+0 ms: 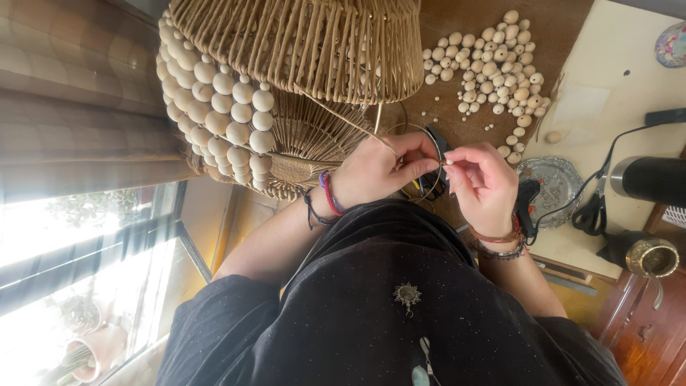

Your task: The person threads wooden beads onto a cord and loops the cord through the wicker of a woven basket. They pick up individual beads from a table and slide them along the cord.

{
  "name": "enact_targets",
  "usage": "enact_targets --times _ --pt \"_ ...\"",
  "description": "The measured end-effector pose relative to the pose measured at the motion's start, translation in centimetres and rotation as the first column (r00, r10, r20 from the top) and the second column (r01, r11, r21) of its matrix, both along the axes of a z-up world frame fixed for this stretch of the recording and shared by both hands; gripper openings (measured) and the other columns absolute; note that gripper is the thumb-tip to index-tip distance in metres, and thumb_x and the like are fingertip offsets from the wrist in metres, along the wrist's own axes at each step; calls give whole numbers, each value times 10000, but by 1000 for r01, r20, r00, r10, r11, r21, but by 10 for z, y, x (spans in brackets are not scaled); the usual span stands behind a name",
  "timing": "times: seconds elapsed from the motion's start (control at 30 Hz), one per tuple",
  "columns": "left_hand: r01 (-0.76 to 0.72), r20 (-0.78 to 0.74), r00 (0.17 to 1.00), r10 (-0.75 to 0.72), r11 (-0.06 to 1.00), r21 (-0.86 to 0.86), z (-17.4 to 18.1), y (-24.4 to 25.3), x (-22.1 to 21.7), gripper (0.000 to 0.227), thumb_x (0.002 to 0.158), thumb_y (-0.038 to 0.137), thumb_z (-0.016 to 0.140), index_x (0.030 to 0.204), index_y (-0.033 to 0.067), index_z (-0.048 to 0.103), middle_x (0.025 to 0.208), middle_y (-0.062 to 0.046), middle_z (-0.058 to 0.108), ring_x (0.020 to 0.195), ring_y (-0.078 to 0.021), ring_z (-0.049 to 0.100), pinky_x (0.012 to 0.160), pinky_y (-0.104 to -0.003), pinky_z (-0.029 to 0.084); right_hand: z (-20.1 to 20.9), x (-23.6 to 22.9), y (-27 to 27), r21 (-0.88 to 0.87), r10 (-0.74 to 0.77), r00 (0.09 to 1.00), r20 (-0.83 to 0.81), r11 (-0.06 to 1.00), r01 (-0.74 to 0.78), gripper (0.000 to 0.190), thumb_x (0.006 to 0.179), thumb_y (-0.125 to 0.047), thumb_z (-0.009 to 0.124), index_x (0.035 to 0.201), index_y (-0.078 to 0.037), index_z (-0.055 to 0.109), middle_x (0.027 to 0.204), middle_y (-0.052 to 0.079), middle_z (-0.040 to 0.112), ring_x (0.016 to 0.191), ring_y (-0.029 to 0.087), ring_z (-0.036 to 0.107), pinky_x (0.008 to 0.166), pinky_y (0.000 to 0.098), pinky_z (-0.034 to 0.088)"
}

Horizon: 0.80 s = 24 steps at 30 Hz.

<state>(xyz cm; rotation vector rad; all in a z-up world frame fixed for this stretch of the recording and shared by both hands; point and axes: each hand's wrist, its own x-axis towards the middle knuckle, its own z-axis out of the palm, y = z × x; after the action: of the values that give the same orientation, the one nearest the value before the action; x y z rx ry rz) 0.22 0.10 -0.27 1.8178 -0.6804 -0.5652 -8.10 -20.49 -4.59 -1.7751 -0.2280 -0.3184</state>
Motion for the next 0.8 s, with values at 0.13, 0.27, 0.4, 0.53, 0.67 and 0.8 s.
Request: enact_targets --times 0.13,0.27,0.4,0.53,0.67,0.8 --pt "15 -12 1000 -15 1000 -11 -4 0 2 87 943 241 644 991 173 670 664 -11 661 525 -187 561 531 -315 492 -5 2 -2 74 17 1000 -16 997 -16 94 995 97 633 1080 134 648 922 208 601 632 192 626 481 289 555" --pt "-5 -8 1000 4 1000 -29 -4 1 3 44 931 207 653 945 170 672 677 21 698 505 -151 541 510 -274 473 0 3 1 84 16 999 -41 996 -12 80 991 88 653 1060 129 656 910 197 612 584 137 585 472 276 528" --pt "12 12 1000 -11 1000 -20 -8 2 4 48 926 227 664 945 186 681 686 29 712 495 -163 533 507 -278 473 7 8 9 -68 0 998 61 998 4 95 986 57 695 1060 116 697 858 202 616 613 194 582 511 282 511" --pt "22 11 1000 -22 1000 -18 -9 1 4 44 932 233 663 949 198 684 699 44 727 501 -162 519 519 -271 472 6 9 14 -159 -64 994 87 984 77 150 974 -73 771 1035 53 716 864 159 671 650 196 608 548 292 517" --pt "38 -24 999 -39 998 -45 -7 3 1 79 957 257 653 983 187 679 721 42 738 530 -132 481 545 -243 449 -12 4 -1 123 30 997 -66 992 -22 71 996 45 670 1043 98 678 914 189 636 656 140 602 526 269 545" --pt "59 -99 993 -69 993 -98 7 7 0 235 954 358 689 1083 162 693 632 -3 685 528 -125 485 570 -242 440 2 11 5 61 33 999 -11 998 -32 73 978 8 725 995 79 719 911 157 588 774 128 617 668 306 590"
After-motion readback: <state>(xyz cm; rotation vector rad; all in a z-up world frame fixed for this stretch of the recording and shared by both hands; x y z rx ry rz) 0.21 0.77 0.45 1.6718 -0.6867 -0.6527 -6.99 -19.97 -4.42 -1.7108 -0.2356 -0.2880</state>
